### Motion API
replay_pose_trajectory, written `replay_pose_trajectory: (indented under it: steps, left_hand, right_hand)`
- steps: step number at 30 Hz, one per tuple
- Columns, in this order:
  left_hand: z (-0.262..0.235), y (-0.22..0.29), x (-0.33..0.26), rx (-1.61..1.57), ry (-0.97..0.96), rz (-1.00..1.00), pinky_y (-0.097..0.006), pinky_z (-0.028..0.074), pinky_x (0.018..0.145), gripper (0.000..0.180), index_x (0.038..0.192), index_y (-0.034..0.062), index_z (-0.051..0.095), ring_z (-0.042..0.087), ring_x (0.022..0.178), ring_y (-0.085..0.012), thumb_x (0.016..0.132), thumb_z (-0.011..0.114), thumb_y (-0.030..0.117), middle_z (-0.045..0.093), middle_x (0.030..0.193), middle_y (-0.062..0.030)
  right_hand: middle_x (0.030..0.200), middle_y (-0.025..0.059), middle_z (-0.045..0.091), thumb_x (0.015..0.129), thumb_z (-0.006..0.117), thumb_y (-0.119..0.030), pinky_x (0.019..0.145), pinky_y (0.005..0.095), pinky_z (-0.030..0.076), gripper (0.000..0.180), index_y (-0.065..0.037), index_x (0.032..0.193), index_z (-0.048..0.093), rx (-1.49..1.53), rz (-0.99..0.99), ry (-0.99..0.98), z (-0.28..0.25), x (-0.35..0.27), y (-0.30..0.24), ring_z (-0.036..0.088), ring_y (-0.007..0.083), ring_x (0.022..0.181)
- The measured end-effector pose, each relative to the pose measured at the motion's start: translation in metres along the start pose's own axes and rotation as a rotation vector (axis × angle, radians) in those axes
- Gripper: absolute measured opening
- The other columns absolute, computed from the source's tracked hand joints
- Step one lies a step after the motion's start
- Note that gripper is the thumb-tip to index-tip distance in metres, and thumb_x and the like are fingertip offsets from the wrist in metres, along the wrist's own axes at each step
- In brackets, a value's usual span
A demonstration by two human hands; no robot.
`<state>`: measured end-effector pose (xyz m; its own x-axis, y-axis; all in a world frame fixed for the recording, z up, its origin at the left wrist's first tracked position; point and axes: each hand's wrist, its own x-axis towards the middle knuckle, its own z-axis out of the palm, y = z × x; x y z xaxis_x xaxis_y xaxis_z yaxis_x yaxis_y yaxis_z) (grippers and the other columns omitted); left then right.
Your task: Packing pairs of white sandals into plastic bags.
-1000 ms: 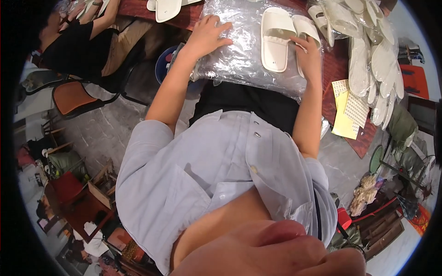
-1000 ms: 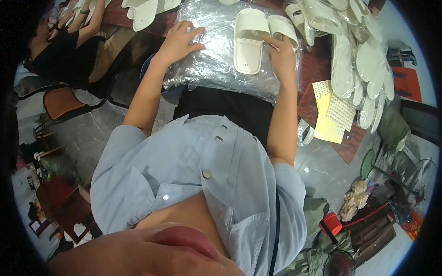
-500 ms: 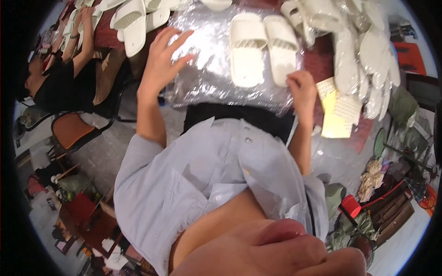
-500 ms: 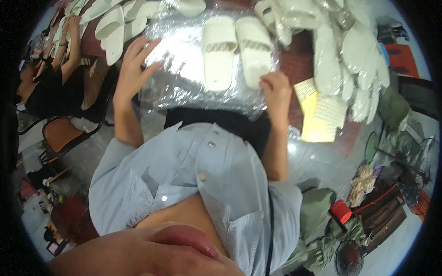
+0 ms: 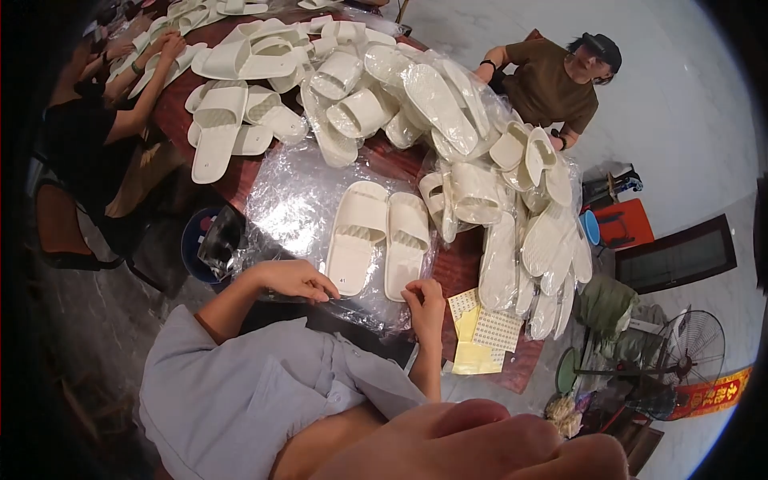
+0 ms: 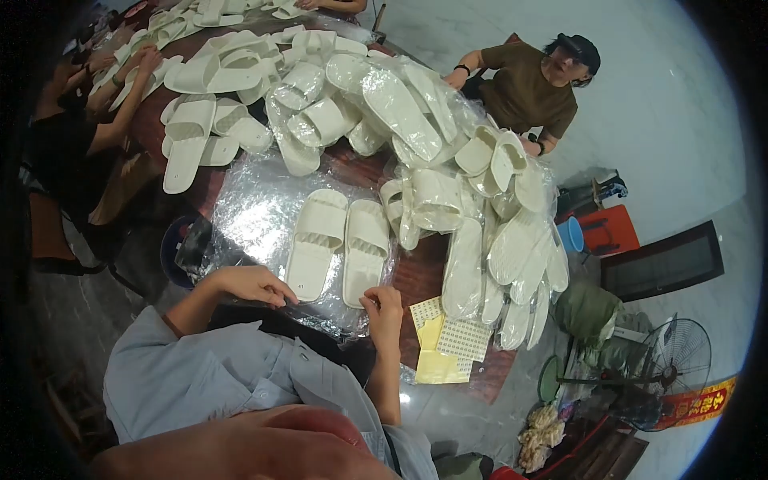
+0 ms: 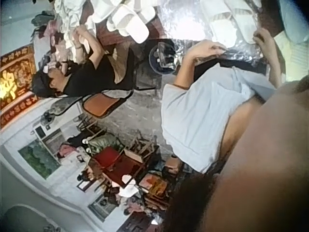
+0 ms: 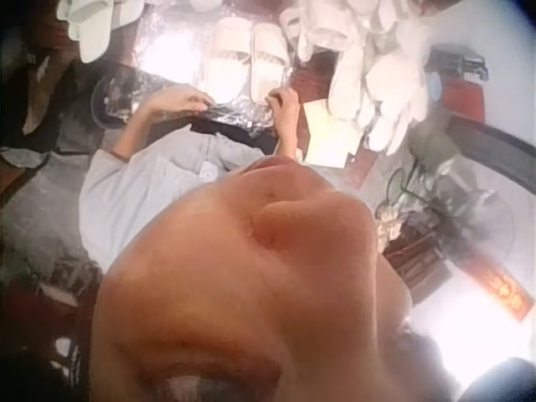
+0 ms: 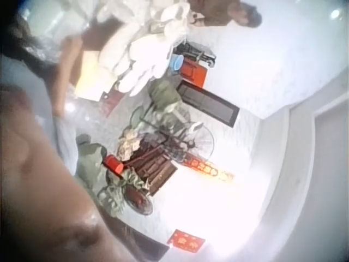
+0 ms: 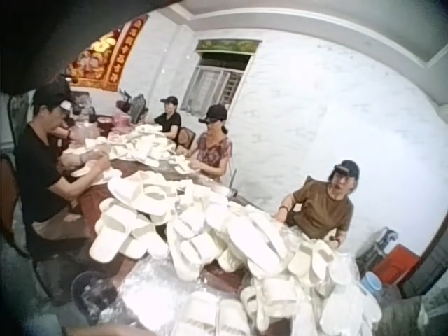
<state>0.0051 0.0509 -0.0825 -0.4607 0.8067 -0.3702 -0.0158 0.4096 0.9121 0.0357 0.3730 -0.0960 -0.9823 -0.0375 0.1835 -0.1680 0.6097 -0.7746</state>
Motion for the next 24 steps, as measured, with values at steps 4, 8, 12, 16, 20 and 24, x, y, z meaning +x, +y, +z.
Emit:
replay_pose_trajectory:
  steps: [4, 8, 12, 16, 20, 24]
  left_hand:
    - [-0.006, -0.018, 0.005, -0.071, -0.037, 0.088, -0.027, 0.05, 0.085, 0.035, 0.128, 0.0052, 0.063, 0.065, 0.092, -0.0118, 0.097, 0.063, 0.022, 0.07, 0.099, -0.0071]
    - [-0.014, -0.019, 0.002, -0.194, -0.104, 0.065, -0.026, 0.049, 0.088, 0.037, 0.129, 0.0038, 0.062, 0.063, 0.097, -0.0117, 0.097, 0.064, 0.022, 0.068, 0.105, -0.0064]
    - [-0.013, 0.001, -0.009, -0.211, -0.087, 0.198, -0.027, 0.049, 0.082, 0.042, 0.135, 0.0066, 0.057, 0.062, 0.092, -0.0123, 0.096, 0.065, 0.02, 0.066, 0.104, -0.0043]
    - [-0.013, 0.045, -0.024, 0.02, 0.066, 0.188, -0.034, 0.05, 0.084, 0.05, 0.136, 0.0072, 0.057, 0.063, 0.095, -0.0193, 0.093, 0.068, 0.029, 0.068, 0.106, -0.0092]
    - [-0.011, 0.055, -0.031, 0.183, 0.224, 0.221, -0.037, 0.049, 0.085, 0.049, 0.134, 0.0065, 0.058, 0.064, 0.097, -0.0285, 0.092, 0.068, 0.03, 0.068, 0.107, -0.0132]
    - [-0.017, 0.06, -0.028, 0.269, 0.283, 0.198, -0.04, 0.048, 0.088, 0.048, 0.13, 0.0056, 0.059, 0.063, 0.099, -0.0325, 0.09, 0.069, 0.03, 0.068, 0.106, -0.015]
  right_hand:
    - [0.085, 0.0097, 0.059, 0.075, 0.074, -0.001, 0.069, 0.0364, 0.045, 0.014, -0.002, 0.084, 0.063, -0.009, -0.086, 0.015, -0.002, 0.004, 0.005, 0.055, 0.0263, 0.082]
    - [0.085, 0.0104, 0.059, 0.073, 0.073, 0.003, 0.069, 0.0355, 0.046, 0.016, -0.001, 0.084, 0.062, -0.084, -0.166, 0.031, -0.004, 0.008, 0.011, 0.057, 0.026, 0.079]
    - [0.085, 0.0108, 0.059, 0.074, 0.072, 0.003, 0.071, 0.0354, 0.046, 0.015, -0.001, 0.084, 0.062, -0.088, -0.176, -0.028, -0.003, 0.008, 0.01, 0.058, 0.0263, 0.08]
    - [0.086, 0.0116, 0.059, 0.075, 0.073, 0.001, 0.078, 0.0391, 0.046, 0.015, -0.002, 0.085, 0.063, 0.045, -0.082, -0.019, -0.002, 0.005, 0.014, 0.057, 0.0293, 0.088]
    - [0.086, 0.0121, 0.059, 0.076, 0.071, 0.001, 0.078, 0.0401, 0.045, 0.012, -0.001, 0.084, 0.062, -0.046, -0.196, 0.014, 0.0, 0.001, 0.012, 0.056, 0.0309, 0.088]
    - [0.087, 0.0135, 0.057, 0.077, 0.069, 0.001, 0.079, 0.0399, 0.043, 0.012, 0.0, 0.083, 0.057, -0.109, -0.27, 0.031, 0.001, 0.004, 0.011, 0.053, 0.0323, 0.088]
